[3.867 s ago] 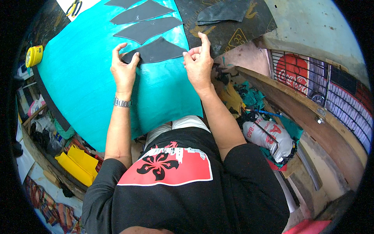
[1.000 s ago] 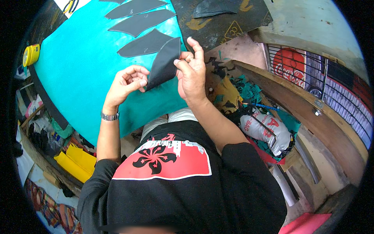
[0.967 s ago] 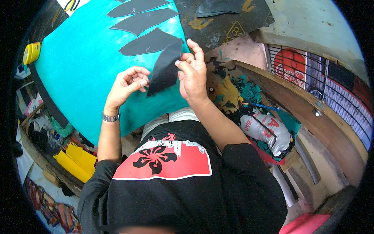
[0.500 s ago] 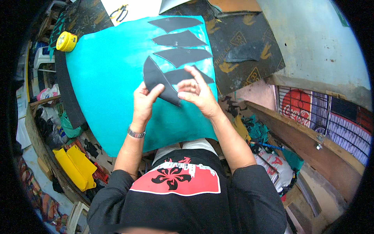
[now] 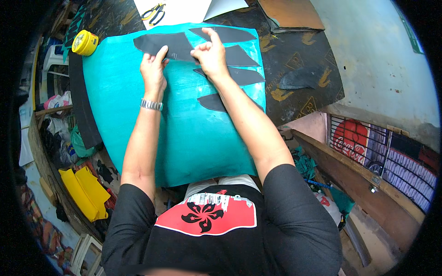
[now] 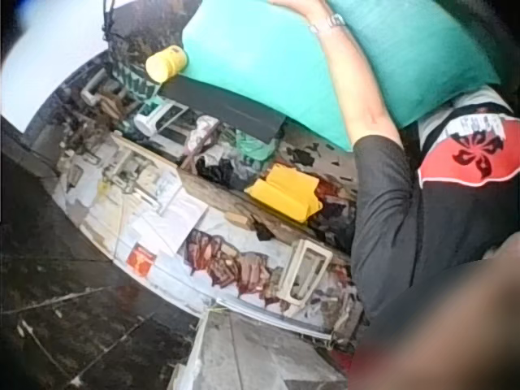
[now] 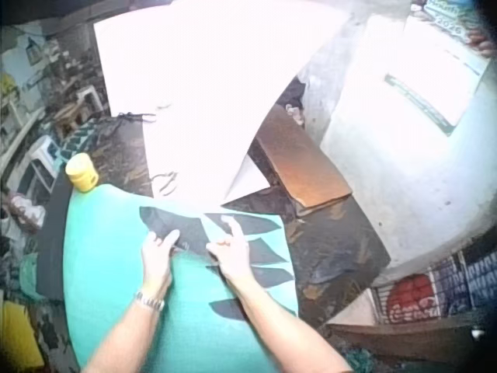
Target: The person smooths a large teal sheet on a workbench, then repeatedly picks up black cut pieces and places them in rows on the sheet. The person adjusts the positions of the pieces to align them neatly.
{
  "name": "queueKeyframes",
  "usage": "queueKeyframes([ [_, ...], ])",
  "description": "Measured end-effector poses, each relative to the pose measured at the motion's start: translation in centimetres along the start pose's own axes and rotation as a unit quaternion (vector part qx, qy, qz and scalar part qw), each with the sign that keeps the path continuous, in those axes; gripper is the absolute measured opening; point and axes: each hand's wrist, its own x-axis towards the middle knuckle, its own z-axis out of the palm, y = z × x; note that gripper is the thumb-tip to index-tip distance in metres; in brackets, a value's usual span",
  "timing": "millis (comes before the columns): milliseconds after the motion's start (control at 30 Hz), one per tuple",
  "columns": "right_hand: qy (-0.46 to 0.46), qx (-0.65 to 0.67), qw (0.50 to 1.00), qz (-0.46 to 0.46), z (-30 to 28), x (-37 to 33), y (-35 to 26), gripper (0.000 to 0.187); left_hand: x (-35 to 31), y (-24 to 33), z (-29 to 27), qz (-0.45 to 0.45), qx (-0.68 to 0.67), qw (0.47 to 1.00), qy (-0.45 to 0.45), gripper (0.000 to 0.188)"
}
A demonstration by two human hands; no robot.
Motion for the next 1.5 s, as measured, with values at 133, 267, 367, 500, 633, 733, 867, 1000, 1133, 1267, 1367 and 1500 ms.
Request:
queueKeyframes([
  [133,0.051,-0.191,0.977,-0.079,0.3,3.5,1.4,0.069,3.6,-1.2,0.3,-0.029,0.028,0.999,0.011,0.027],
  [267,0.090,-0.293,0.947,-0.097,0.3,4.7,2.5,0.067,5.7,-2.4,0.1,-0.023,0.061,0.998,0.017,0.027],
  [367,0.104,-0.315,0.938,-0.102,0.5,4.6,3.1,0.065,6.4,-2.9,-0.1,-0.029,0.077,0.996,0.033,0.027],
  [500,0.109,-0.313,0.937,-0.113,1.1,5.1,3.6,0.062,6.6,-3.2,0.0,-0.022,0.054,0.997,0.059,0.025],
  [633,0.101,-0.329,0.932,-0.112,1.6,6.1,3.7,0.061,6.9,-3.2,0.2,-0.024,0.057,0.995,0.075,0.023],
  [733,0.102,-0.382,0.910,-0.125,1.7,6.2,3.7,0.063,7.5,-3.1,0.2,-0.021,0.098,0.993,0.065,0.022],
  [867,0.084,-0.393,0.906,-0.134,1.8,5.9,3.9,0.066,8.7,-2.8,-0.1,0.002,0.162,0.985,0.054,0.020],
  [1000,0.072,-0.396,0.906,-0.129,1.7,6.1,4.0,0.068,9.1,-2.8,-0.3,-0.005,0.159,0.986,0.055,0.020],
  [1133,0.075,-0.403,0.901,-0.139,1.7,6.2,4.3,0.066,8.9,-3.1,-0.3,0.002,0.160,0.986,0.054,0.021],
  [1267,0.119,-0.393,0.888,-0.206,1.8,6.3,4.7,0.065,9.1,-3.2,-0.3,0.000,0.148,0.988,0.053,0.021],
  [1367,0.123,-0.409,0.881,-0.203,2.0,6.5,4.7,0.064,9.4,-3.1,-0.3,-0.020,0.183,0.981,0.063,0.021],
  [1500,0.121,-0.432,0.874,-0.187,2.1,6.6,4.6,0.063,9.5,-2.8,-0.1,-0.032,0.182,0.980,0.074,0.022],
])
